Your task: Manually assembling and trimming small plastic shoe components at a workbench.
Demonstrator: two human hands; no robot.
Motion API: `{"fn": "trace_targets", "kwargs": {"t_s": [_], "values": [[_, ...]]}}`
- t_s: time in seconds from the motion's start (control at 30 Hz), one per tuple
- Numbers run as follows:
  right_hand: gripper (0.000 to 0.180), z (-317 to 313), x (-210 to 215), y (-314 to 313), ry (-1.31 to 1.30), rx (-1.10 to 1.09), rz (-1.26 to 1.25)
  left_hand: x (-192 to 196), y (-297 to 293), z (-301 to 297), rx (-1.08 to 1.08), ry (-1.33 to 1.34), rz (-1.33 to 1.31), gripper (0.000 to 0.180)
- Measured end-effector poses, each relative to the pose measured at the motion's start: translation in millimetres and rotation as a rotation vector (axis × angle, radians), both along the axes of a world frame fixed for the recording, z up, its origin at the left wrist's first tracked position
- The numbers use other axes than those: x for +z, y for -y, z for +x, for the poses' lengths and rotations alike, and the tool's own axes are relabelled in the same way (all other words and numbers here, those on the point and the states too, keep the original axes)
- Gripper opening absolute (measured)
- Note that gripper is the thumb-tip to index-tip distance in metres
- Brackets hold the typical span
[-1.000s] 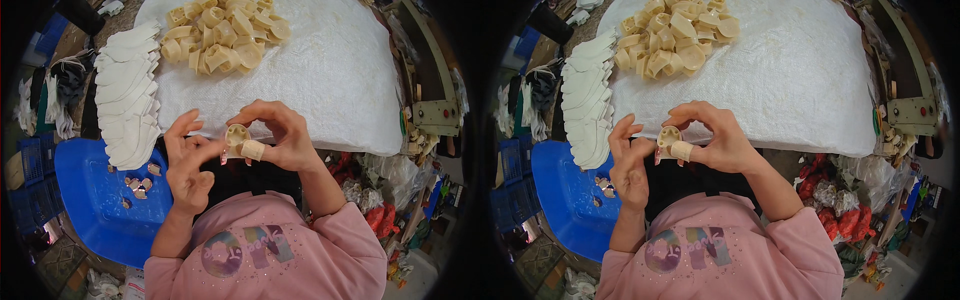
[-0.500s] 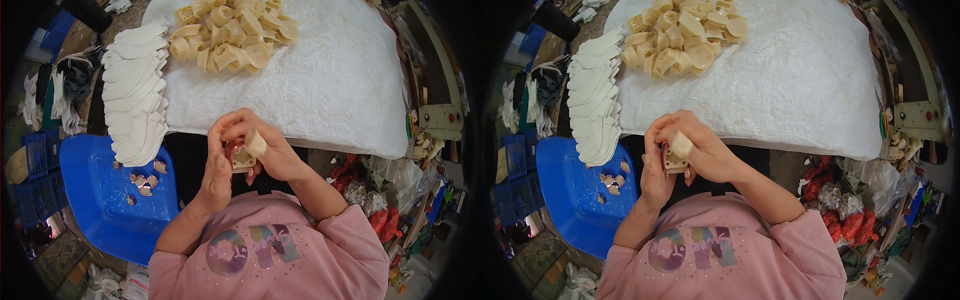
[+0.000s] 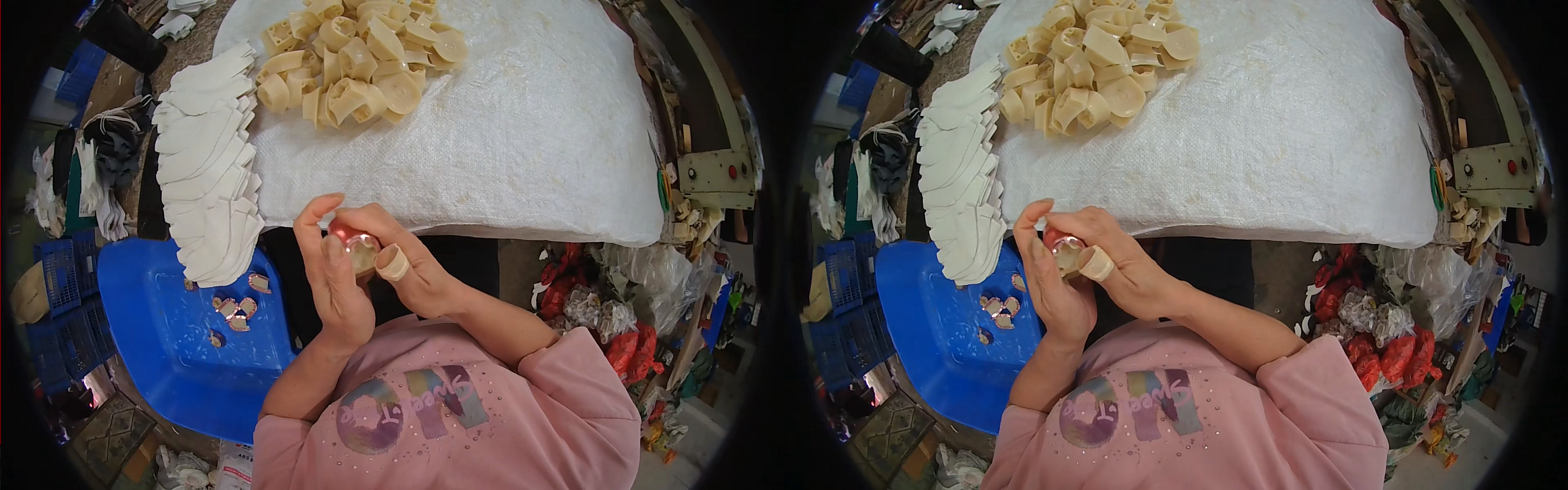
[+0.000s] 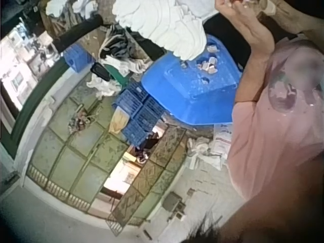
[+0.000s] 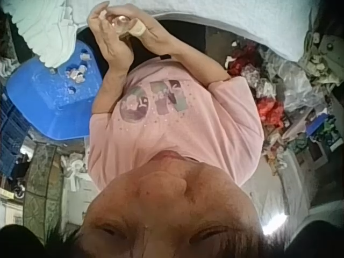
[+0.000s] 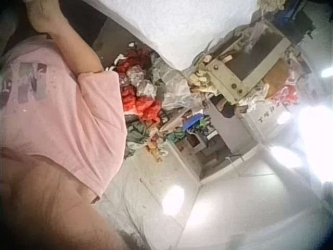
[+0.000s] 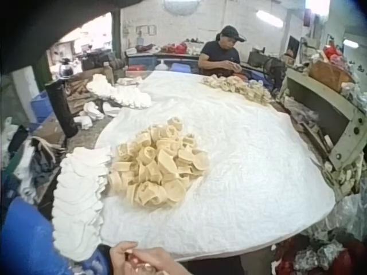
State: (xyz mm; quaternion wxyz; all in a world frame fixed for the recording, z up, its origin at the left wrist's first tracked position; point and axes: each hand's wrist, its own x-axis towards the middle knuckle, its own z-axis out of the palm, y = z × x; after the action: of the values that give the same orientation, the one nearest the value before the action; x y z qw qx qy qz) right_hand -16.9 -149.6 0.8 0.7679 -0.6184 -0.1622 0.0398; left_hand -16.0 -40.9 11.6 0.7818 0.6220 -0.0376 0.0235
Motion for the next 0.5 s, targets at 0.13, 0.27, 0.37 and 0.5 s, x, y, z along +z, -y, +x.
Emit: {"fn": "trace_targets", "kwargs": {"t_s": [0.13, 0.27, 0.37, 0.5], "values": [[0.036, -1.8, 2.3, 0.3, -0.03, 0.052, 0.122, 3.1, 3.5, 0.0, 0.015, -0.021, -0.014, 0.032], [0.035, 1.7, 3.4, 3.9, 0.141, 0.011, -0.096, 4.4, 8.2, -2.9, 0.015, 0.088, 0.059, 0.027], [0.034, 2.2, -2.7, 1.4, 0.175, -0.087, -0.098, 0.9, 2.0, 0.1, -0.116, -0.063, -0.098, 0.037], [0.035, 5.9, 15.1, 14.1, -0.262, 0.058, 0.051, -4.9, -13.5, 8.6, -0.399, -0.154, -0.484, 0.061]]}}
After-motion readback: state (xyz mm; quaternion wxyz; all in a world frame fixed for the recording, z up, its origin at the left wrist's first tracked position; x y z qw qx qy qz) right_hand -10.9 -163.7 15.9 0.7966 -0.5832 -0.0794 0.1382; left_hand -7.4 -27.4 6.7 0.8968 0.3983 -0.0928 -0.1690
